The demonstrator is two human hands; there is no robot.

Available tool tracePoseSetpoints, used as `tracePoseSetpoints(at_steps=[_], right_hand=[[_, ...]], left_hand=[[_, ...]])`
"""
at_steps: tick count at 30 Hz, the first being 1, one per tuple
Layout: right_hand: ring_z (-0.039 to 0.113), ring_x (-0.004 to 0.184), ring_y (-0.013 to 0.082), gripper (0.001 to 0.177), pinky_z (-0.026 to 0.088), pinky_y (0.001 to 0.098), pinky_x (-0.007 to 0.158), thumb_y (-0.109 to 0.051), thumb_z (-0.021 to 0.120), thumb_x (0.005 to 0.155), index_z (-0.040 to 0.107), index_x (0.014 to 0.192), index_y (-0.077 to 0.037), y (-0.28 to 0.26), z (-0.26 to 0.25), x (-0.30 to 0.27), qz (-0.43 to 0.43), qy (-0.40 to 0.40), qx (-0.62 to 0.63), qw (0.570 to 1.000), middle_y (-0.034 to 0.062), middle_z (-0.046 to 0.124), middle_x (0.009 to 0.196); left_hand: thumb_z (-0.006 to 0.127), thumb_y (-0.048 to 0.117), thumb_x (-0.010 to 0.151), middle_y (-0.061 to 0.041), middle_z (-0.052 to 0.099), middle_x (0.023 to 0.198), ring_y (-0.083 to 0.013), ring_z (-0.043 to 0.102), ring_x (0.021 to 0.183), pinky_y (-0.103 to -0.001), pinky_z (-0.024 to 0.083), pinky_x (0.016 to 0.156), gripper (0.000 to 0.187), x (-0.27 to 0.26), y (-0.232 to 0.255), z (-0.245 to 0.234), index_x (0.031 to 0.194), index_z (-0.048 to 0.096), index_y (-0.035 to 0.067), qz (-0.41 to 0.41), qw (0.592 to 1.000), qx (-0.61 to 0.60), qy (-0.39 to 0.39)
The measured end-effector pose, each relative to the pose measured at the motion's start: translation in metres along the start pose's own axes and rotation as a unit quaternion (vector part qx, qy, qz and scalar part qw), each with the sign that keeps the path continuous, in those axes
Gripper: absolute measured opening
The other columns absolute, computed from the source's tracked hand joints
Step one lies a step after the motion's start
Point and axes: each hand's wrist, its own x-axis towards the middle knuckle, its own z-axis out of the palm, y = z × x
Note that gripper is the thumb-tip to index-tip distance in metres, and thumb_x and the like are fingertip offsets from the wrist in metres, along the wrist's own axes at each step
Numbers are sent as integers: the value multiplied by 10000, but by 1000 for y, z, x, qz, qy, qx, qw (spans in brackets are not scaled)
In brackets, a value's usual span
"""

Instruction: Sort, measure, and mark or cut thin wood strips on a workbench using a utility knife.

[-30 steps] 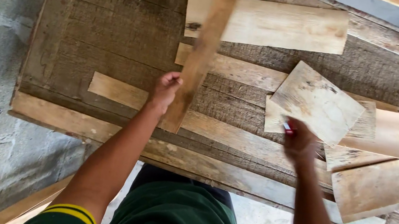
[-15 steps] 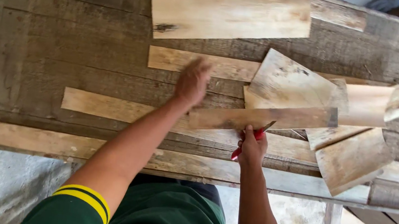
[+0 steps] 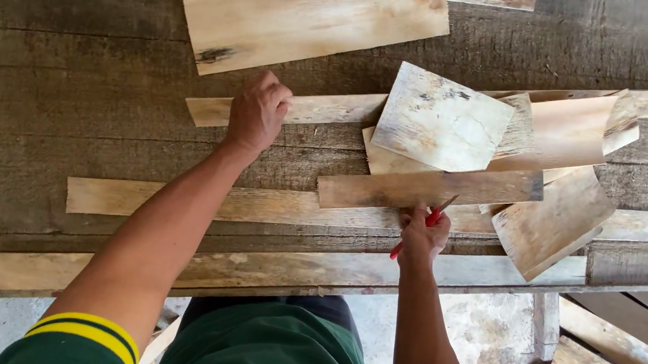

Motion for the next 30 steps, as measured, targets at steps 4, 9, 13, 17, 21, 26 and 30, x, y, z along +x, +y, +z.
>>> tracePoseSetpoints(at_steps=[4,9,13,17,21,26,30], right_hand=[[566,710,111,396,498,269,576,-255,709,999,496,1249,-34,1,-7,-5,-57,64,-143,986,55,626,911],[561,789,124,438,509,279,648,-281,703,1023,487,1290,-11,11,-7,0,-57,69,-172,981,77,619,997],[613,772,145,532,521,284,630,-277,675,993,402,1366,-12,-5,7,-15,-21,46,-86,995,80,630,997],[642,791,167,600,526,286,636,-255,656,973,342,1432,-29,-6,12,-15,-28,30,-41,998,83,641,1021],[612,908,207,628,534,330,724,-216,680,1012,314,1476,-3,-13,13,-21,-81,85,-162,980,106,585,1122],[607,973,215,407,537,325,778,-203,663,1066,505,1375,9,-13,18,-21,-152,97,-141,973,116,607,1149],[618,839,159,371,435,245,570,-300,599,1057,609,1320,-38,-77,33,-53,-137,10,16,990,76,681,1099]], left_hand=[[740,137,1046,-52,699,838,-160,662,731,-360,582,719,143,-13,-1,10,913,693,113,71,991,27,112],[725,157,1057,-25,744,830,-124,697,694,-315,563,646,155,-24,16,-3,905,706,141,136,961,44,235],[694,159,1067,-24,780,939,-128,754,824,-299,602,733,90,-28,30,-27,987,733,148,175,938,55,295],[715,160,1049,-25,784,921,-130,751,795,-295,589,704,78,-28,38,-49,977,741,143,176,935,47,304],[715,146,1054,-16,783,941,-126,746,812,-292,559,743,73,-32,41,-74,985,731,162,170,927,63,328],[717,132,1078,-12,778,967,-119,733,834,-303,520,824,64,-50,43,-118,1020,717,158,172,918,78,347],[723,188,1065,-6,762,927,-135,691,777,-332,476,808,58,-79,46,-144,1068,716,130,160,941,38,297]])
